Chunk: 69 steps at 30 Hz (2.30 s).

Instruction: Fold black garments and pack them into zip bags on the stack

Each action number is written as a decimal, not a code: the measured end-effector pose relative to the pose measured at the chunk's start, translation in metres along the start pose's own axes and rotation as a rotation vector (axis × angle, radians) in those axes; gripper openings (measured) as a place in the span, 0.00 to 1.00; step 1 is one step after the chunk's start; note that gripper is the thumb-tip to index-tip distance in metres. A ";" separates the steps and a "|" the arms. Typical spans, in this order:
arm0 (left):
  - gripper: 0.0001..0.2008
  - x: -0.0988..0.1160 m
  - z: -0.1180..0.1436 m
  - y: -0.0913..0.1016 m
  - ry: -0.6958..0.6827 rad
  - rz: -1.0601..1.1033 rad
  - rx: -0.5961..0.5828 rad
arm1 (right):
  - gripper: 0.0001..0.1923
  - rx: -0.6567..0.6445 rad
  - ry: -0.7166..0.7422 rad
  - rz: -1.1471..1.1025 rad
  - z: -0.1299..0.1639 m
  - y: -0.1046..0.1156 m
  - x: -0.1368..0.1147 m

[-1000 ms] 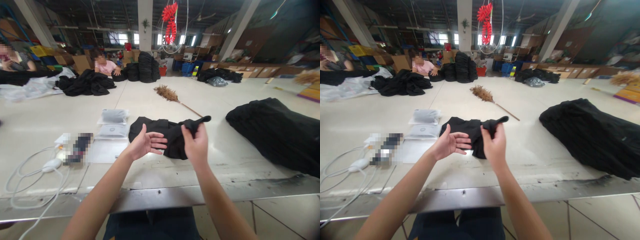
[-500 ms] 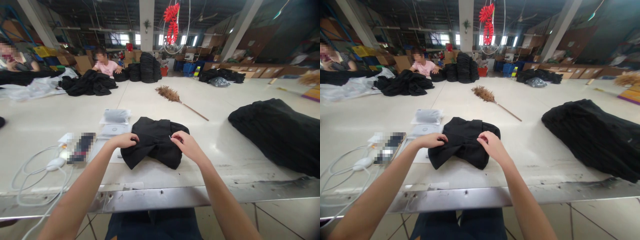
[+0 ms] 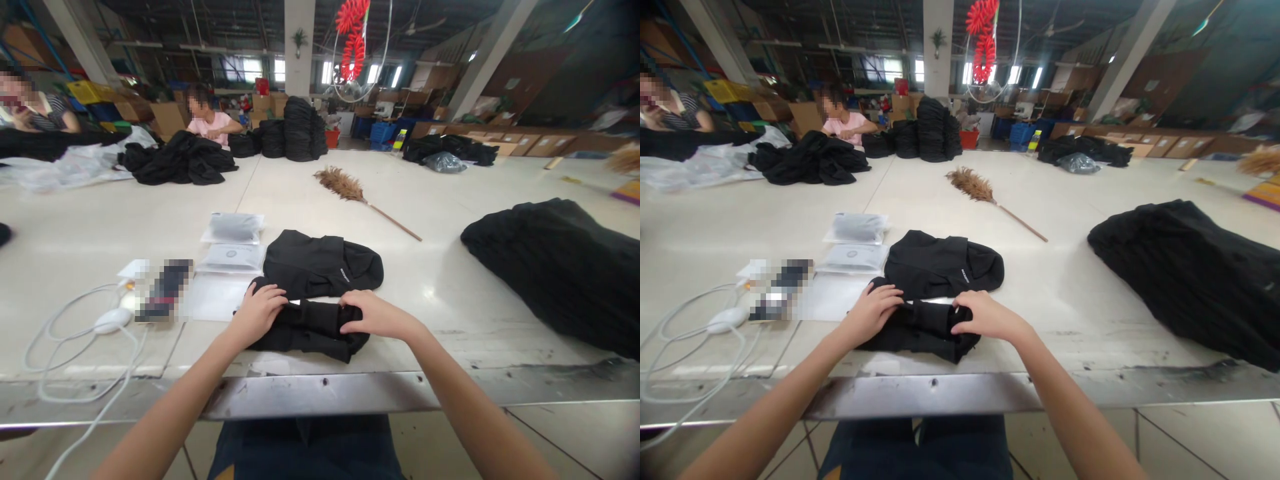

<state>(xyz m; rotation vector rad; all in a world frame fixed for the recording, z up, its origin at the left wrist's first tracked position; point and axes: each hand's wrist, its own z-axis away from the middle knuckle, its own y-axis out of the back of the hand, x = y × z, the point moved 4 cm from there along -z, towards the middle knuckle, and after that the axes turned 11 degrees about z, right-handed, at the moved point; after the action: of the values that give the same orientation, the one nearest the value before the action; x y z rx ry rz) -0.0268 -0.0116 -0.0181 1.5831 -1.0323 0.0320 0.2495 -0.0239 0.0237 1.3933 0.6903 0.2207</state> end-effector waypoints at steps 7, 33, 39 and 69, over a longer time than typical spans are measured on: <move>0.13 0.020 -0.002 0.034 -0.061 -0.110 0.287 | 0.09 0.237 -0.128 -0.017 0.034 0.025 0.016; 0.37 -0.034 -0.140 -0.058 0.354 -0.243 -0.267 | 0.23 0.321 -0.482 0.400 -0.054 -0.007 0.130; 0.37 -0.052 -0.138 -0.061 0.328 -0.231 -0.187 | 0.28 0.339 -0.548 0.233 -0.031 -0.038 0.158; 0.18 -0.018 -0.102 -0.018 0.221 -0.263 0.134 | 0.23 0.365 -0.751 0.345 -0.016 0.024 0.152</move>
<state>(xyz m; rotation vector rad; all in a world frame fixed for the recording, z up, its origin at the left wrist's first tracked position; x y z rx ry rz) 0.0238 0.0802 -0.0098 1.7820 -0.6572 0.0962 0.3661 0.0749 -0.0023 1.7845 -0.1469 -0.1726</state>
